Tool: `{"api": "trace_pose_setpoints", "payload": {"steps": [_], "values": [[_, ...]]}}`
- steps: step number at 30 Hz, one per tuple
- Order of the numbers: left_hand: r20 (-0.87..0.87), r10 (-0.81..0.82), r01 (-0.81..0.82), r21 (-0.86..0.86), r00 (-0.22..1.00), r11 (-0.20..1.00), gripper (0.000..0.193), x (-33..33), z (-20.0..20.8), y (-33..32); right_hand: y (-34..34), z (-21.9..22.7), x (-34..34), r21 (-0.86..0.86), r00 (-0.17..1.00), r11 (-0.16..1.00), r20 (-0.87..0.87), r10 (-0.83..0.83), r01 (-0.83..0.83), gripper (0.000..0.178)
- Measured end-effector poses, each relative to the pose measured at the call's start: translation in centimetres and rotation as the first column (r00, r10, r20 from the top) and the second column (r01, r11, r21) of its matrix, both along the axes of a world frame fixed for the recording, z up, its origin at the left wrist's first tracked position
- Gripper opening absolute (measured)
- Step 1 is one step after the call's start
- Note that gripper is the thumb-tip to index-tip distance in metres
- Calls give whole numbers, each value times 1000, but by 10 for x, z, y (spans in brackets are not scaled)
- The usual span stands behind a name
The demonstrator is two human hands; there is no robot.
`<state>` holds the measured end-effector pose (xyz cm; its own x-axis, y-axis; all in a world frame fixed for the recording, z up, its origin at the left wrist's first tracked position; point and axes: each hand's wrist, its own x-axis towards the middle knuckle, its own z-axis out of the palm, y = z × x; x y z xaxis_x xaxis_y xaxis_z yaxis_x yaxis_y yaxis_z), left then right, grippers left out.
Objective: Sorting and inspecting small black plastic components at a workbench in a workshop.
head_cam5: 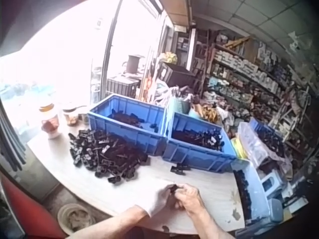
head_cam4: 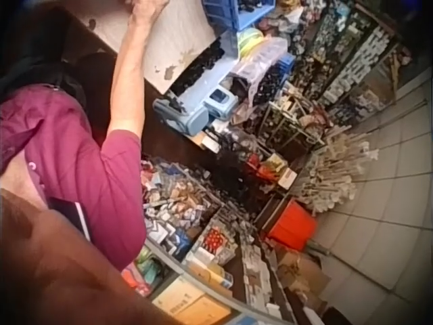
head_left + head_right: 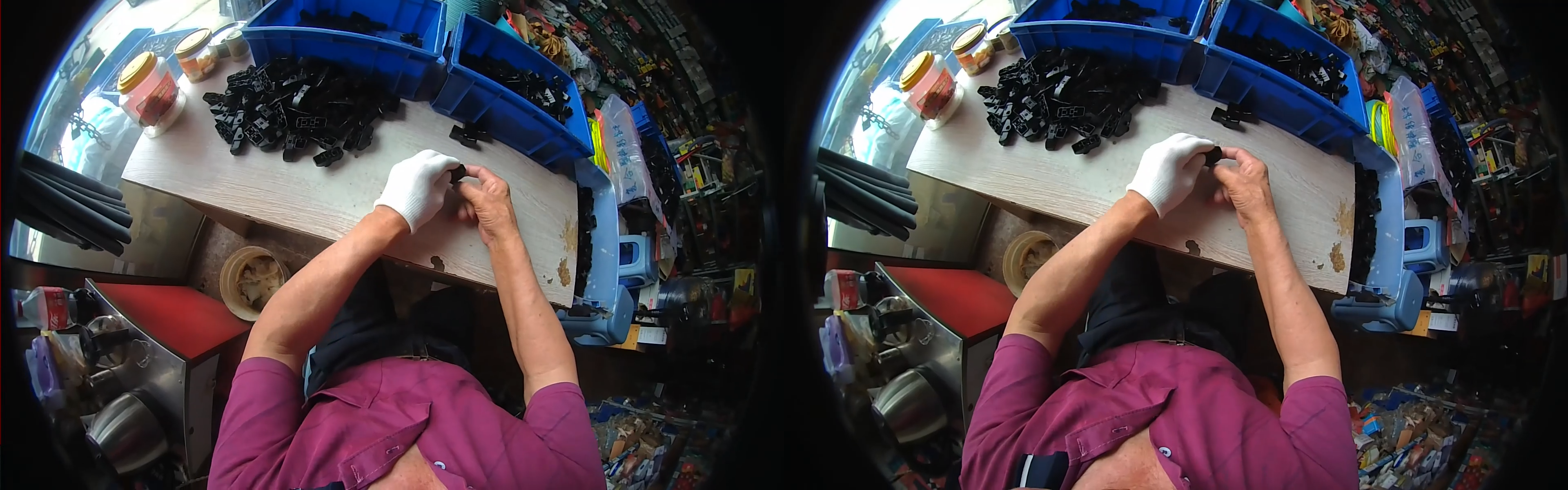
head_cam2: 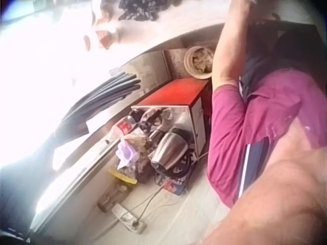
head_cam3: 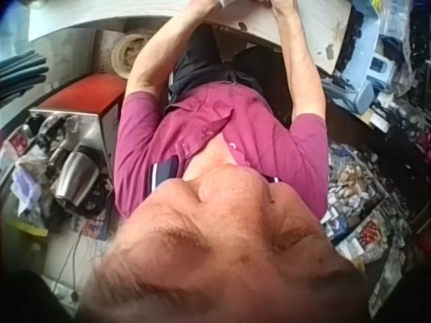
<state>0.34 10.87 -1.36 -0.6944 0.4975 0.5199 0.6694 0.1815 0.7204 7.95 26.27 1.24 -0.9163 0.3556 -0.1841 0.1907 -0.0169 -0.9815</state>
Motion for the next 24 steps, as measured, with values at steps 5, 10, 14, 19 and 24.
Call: {"api": "trace_pose_setpoints", "payload": {"steps": [5, 10, 14, 19, 24], "values": [[-309, -46, -32, -244, 950, 969, 32, 2, -5, -10, -1, 10, -7, 115, 979, 990, 195, 56, -79, 28], [-405, -70, -77, -336, 912, 939, 29, 1, 1, -27, -2, 15, -12, 139, 956, 978, 271, 113, -155, 30], [-467, -50, -144, -371, 883, 917, 31, 2, -4, -34, -7, 19, -14, 125, 952, 973, 266, 154, -192, 29], [-474, 10, -174, -303, 881, 937, 29, 5, 0, -35, -13, 22, -16, 213, 943, 956, 308, 130, -201, 32], [-404, 391, -480, -146, 827, 865, 26, 15, 19, -67, -12, 19, -7, 259, 955, 955, 289, 68, -146, 33]]}}
